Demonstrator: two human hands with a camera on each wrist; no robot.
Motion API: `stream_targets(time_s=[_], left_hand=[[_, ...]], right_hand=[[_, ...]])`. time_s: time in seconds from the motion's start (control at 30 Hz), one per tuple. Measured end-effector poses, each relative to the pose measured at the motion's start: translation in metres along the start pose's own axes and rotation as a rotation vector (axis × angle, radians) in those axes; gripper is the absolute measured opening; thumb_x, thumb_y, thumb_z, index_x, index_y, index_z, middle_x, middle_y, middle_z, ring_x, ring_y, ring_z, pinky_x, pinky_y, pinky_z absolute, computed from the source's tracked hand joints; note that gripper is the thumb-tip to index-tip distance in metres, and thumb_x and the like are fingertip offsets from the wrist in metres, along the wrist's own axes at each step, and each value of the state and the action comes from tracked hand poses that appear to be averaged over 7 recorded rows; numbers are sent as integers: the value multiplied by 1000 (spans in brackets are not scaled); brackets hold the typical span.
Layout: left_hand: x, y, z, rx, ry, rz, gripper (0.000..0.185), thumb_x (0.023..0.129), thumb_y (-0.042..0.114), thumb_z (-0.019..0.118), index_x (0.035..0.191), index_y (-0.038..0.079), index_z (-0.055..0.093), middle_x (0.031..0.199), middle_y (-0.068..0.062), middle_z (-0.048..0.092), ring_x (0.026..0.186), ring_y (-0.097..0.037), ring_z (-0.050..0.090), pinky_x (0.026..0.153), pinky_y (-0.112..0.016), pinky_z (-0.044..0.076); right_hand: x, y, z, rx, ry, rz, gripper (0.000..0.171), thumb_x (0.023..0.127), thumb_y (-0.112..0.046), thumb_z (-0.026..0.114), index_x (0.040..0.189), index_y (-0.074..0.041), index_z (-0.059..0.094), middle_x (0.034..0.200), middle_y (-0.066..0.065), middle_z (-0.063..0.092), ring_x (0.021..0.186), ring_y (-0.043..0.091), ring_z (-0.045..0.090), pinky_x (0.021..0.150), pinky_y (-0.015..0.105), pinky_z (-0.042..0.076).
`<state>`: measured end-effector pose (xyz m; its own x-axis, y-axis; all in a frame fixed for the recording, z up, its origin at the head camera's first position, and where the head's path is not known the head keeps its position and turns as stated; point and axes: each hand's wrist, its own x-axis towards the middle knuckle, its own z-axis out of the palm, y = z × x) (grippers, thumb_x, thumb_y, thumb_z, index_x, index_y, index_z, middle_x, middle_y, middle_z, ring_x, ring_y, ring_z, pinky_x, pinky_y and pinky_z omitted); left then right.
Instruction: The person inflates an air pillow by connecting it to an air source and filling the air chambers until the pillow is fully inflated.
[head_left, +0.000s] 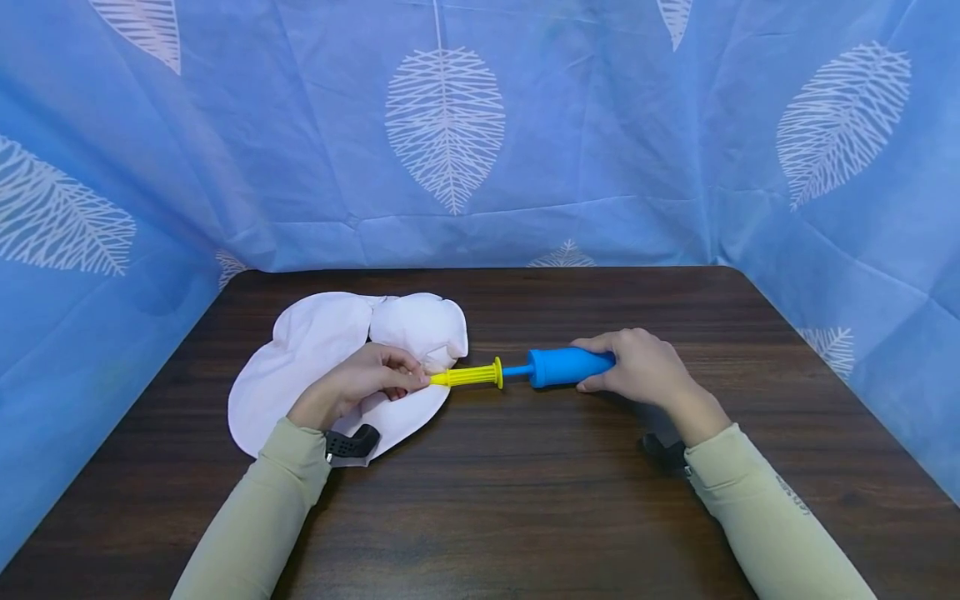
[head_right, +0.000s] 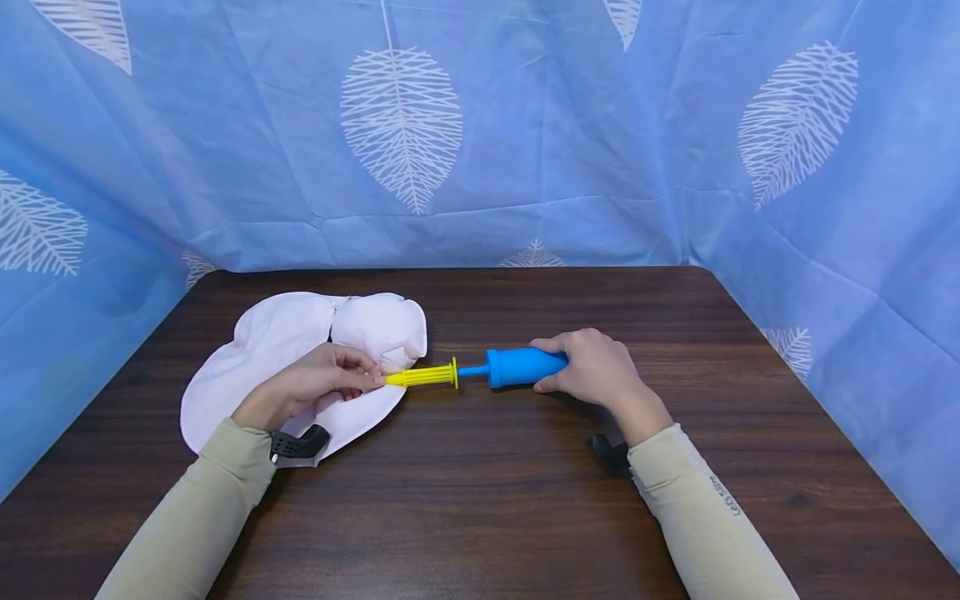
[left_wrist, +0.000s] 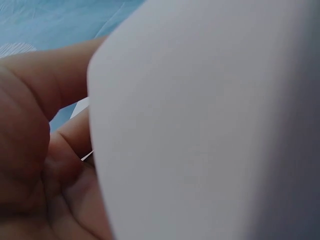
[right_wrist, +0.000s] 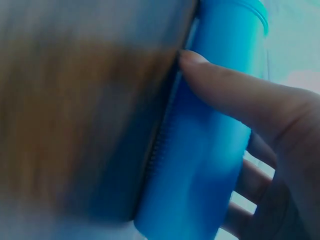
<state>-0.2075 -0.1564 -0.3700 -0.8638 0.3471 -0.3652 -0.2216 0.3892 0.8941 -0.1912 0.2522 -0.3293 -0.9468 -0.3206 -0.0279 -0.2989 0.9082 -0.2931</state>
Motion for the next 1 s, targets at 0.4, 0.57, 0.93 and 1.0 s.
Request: stream_targets(time_s=[0.4, 0.57, 0.93, 1.0], left_hand=[[-1, 1, 1, 6, -1, 5, 20, 95, 23, 81, 106, 7, 80, 90, 0, 71, 83, -23, 58, 76, -29, 52], [-1, 1, 1, 0, -6, 6, 20, 96, 22, 80, 107, 6, 80, 90, 0, 71, 82, -23, 59, 76, -29, 53], [-1, 1, 1, -8, -14, 13, 22, 95, 21, 81, 110, 5, 80, 91, -2, 69, 83, -23, 58, 76, -29, 53], [-1, 1, 1, -7, -14, 15, 24, 95, 21, 81, 111, 4, 79, 91, -3, 68, 83, -22, 58, 75, -29, 52]], right_hand=[[3, -17, 9, -49, 21, -40, 68, 86, -44, 90, 147, -24, 68, 144, 15, 70, 123, 42, 69, 82, 56, 58], [1, -7, 3, -35, -9, -16, 68, 85, -46, 90, 147, -26, 68, 143, 19, 70, 121, 42, 69, 79, 53, 57], [-8, 46, -26, 26, -141, 106, 75, 81, -50, 92, 147, -22, 68, 148, 34, 60, 129, 54, 59, 85, 58, 56], [-10, 55, -30, 35, -155, 124, 76, 81, -49, 92, 147, -20, 67, 150, 36, 58, 131, 55, 56, 87, 59, 55]])
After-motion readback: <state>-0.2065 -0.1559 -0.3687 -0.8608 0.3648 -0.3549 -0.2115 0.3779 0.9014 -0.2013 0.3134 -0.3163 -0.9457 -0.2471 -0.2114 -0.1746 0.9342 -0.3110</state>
